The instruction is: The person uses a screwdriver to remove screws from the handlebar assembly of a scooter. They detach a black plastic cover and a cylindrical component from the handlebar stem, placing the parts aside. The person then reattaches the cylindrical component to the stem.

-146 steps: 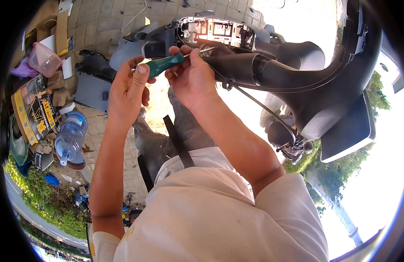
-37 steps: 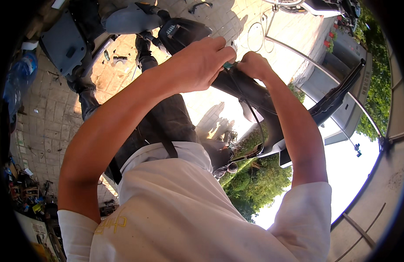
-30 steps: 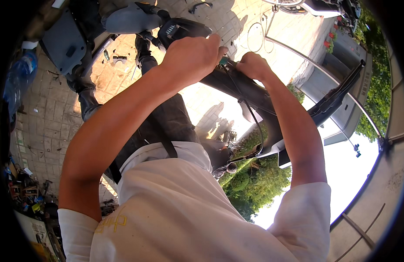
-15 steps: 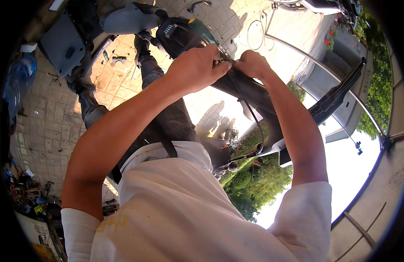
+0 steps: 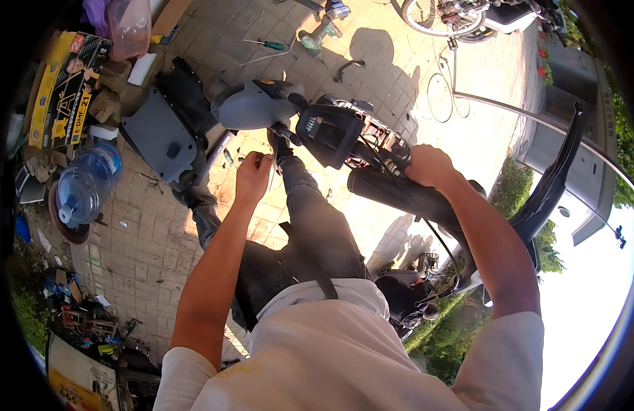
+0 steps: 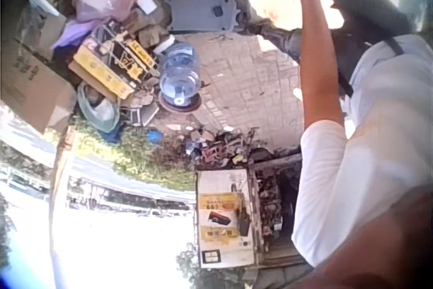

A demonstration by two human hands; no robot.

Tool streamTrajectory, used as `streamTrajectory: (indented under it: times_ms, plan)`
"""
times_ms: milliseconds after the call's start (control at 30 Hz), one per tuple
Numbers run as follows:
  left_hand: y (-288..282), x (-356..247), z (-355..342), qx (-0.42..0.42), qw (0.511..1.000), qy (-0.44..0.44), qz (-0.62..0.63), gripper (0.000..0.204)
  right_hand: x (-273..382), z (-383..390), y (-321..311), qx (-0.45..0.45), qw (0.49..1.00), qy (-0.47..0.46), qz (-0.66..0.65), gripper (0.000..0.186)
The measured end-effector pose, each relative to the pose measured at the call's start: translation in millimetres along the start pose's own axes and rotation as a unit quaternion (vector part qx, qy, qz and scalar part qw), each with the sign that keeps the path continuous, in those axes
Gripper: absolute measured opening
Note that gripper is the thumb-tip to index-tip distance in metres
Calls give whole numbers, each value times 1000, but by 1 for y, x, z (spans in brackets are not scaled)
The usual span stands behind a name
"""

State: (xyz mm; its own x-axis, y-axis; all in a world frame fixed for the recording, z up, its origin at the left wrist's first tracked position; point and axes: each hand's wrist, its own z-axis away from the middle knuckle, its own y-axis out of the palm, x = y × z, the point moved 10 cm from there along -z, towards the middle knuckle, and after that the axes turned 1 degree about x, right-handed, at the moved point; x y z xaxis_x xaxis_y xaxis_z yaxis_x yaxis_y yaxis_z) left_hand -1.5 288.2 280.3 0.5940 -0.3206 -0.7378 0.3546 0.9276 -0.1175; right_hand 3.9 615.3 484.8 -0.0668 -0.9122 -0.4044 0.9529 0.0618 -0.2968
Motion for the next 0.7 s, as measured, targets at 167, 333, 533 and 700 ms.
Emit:
streamTrajectory:
  times_ms: [167, 333, 533, 700]
  plan:
    - [-59, 84, 28, -33, 996, -77, -6, 33, 39, 10, -48, -68, 997, -2, -39, 32]
    - [-97, 143, 37, -46, 994, -86, -56, 30, 168, -36, -134, -263, 878, -221, -334, 31]
    - [-102, 232, 26, -82, 981, -152, 84, 29, 264, -272, -161, -282, 880, -171, -341, 30]
    - [-67, 297, 14, -71, 952, -239, 176, 28, 286, -465, -117, -278, 927, -96, -233, 31]
